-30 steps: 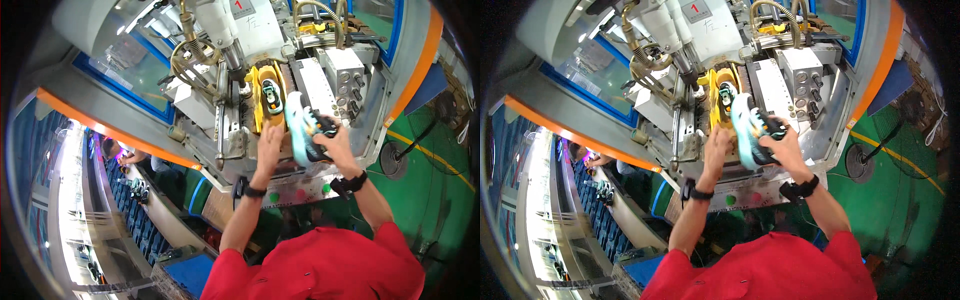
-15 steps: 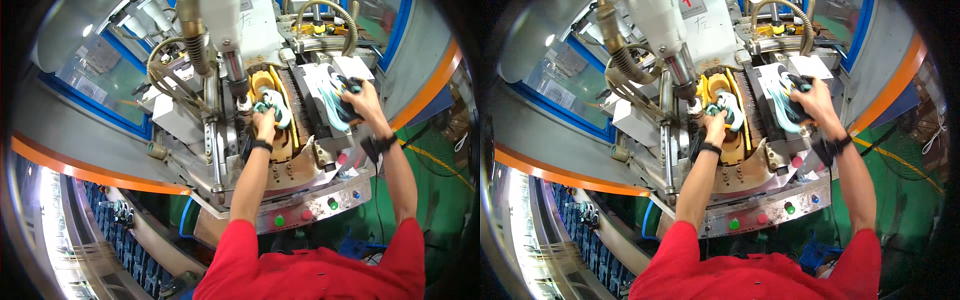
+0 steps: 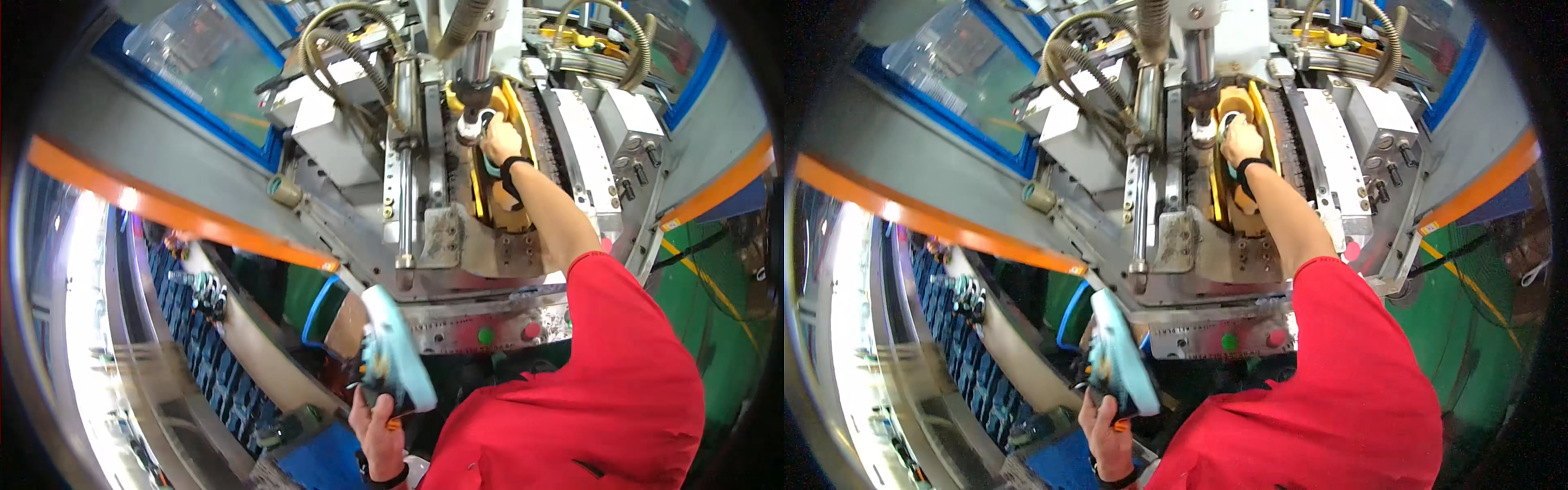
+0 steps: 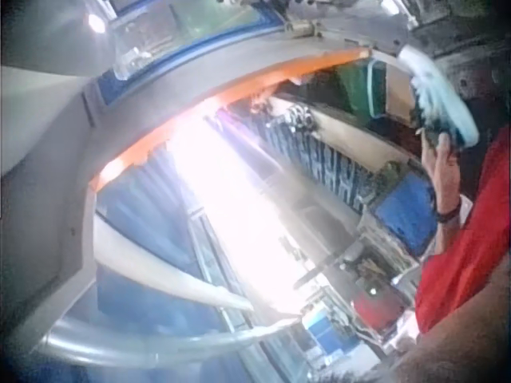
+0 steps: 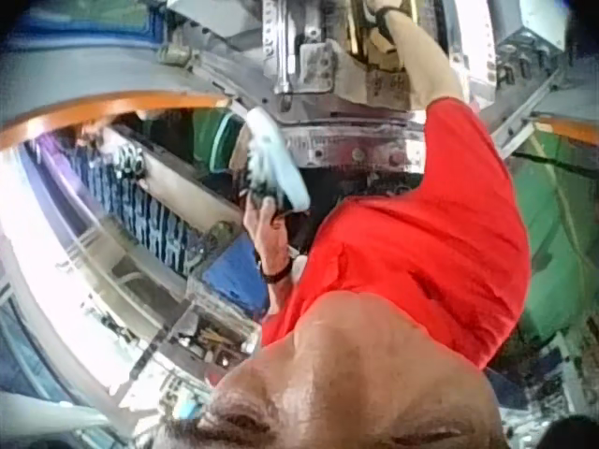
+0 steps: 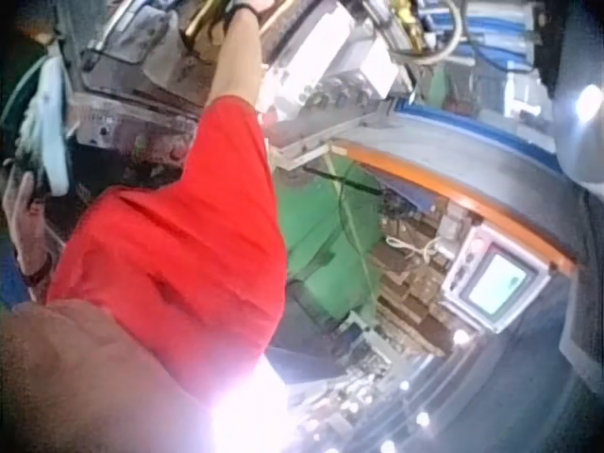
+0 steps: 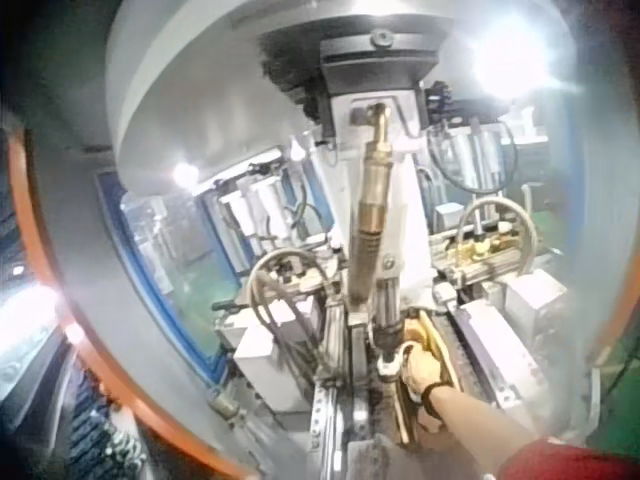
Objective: Operator places shoes into an industrial press machine and then removes them onto a conveyor belt.
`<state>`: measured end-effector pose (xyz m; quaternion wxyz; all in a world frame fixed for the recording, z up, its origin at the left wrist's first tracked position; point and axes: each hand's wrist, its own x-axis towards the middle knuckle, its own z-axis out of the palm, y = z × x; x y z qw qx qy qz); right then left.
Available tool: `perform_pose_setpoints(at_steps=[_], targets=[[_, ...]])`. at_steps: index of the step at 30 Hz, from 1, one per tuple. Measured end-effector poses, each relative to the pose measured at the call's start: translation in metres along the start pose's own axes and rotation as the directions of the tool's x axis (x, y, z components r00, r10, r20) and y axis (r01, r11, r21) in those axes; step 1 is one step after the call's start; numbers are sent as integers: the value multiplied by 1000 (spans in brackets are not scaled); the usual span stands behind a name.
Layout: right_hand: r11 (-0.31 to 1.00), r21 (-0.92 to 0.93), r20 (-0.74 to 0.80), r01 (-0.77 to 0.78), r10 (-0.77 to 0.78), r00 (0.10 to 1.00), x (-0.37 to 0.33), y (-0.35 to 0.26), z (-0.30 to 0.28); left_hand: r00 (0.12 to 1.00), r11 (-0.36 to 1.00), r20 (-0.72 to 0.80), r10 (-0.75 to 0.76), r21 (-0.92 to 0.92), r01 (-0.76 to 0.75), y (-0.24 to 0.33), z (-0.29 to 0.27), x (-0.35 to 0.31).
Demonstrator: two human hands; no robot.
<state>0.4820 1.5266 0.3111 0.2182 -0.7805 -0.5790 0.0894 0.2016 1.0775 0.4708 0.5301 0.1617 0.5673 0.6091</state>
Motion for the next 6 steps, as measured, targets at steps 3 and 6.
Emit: perform_pose_setpoints(at_steps=[3, 6], targets=[[1000, 7, 109, -4, 3, 994, -2, 2, -9, 980, 994, -182, 80, -60, -92, -21, -40, -42], [933, 12, -31, 360, -360, 932, -42, -23, -11, 896, 808, -265, 357, 569, -153, -56, -83, -83]])
